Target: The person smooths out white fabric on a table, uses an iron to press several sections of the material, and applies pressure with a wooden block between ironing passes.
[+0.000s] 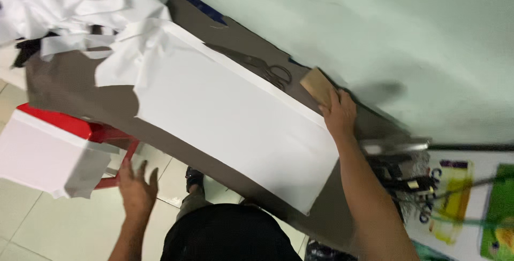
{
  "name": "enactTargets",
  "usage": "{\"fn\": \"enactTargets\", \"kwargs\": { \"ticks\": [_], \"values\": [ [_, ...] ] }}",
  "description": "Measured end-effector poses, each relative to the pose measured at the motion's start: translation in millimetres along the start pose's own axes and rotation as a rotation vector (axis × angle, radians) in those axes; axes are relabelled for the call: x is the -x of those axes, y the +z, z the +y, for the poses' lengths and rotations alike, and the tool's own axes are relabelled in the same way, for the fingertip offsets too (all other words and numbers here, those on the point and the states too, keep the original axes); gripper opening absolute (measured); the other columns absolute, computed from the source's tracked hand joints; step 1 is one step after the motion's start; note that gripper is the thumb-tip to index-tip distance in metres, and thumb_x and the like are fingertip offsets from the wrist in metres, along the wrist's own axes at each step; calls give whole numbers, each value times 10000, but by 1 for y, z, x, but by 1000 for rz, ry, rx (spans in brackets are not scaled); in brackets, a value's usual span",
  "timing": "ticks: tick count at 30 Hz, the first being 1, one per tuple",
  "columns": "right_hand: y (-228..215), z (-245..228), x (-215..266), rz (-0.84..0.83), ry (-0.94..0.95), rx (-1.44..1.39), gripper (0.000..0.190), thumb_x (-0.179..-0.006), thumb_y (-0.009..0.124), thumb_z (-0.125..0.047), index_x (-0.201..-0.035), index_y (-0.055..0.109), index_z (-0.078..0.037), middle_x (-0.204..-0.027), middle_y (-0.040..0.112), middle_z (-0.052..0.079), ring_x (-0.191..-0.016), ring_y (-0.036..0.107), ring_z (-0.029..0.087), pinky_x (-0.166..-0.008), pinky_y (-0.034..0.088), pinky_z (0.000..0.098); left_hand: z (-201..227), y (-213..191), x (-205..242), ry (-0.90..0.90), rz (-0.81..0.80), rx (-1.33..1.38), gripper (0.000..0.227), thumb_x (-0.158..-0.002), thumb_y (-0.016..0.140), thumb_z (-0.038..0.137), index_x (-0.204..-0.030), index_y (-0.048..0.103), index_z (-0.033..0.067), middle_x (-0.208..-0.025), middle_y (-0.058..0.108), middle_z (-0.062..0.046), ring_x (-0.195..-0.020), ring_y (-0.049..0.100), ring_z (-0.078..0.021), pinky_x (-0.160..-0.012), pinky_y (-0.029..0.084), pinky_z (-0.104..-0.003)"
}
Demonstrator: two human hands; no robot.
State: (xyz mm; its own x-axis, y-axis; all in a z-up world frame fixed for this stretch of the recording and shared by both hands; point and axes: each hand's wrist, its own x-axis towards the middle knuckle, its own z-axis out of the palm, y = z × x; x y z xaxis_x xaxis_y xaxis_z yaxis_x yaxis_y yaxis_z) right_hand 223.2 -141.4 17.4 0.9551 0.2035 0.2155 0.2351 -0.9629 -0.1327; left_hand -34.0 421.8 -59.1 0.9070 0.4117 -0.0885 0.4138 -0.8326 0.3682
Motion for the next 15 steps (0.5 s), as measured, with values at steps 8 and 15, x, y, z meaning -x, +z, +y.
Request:
{"fn": "enactTargets", "kwargs": {
  "ticks": [8, 15],
  "values": [
    [12, -12, 46, -69, -210, -71, 464, -1001, 669, -147, -1405, 579, 61, -1344, 628, 267, -1254, 579, 406, -1082, 479, 541, 115, -33, -28, -76, 55, 299, 290, -978, 665, 287, -1179, 742, 94, -1294, 629, -261, -1227, 540, -426, -983, 519, -552],
    [-26, -42, 54, -471, 99, 110, 412, -971, 641, -455, -992, 781, -68, -923, 742, 130, -817, 637, 303, -734, 462, 434, 220, -8, -64, 271, 88, 220, 192, -880, 651, 53, -1052, 732, 28, -1262, 635, -241, -993, 661, -381, -749, 564, -525]
  ]
}}
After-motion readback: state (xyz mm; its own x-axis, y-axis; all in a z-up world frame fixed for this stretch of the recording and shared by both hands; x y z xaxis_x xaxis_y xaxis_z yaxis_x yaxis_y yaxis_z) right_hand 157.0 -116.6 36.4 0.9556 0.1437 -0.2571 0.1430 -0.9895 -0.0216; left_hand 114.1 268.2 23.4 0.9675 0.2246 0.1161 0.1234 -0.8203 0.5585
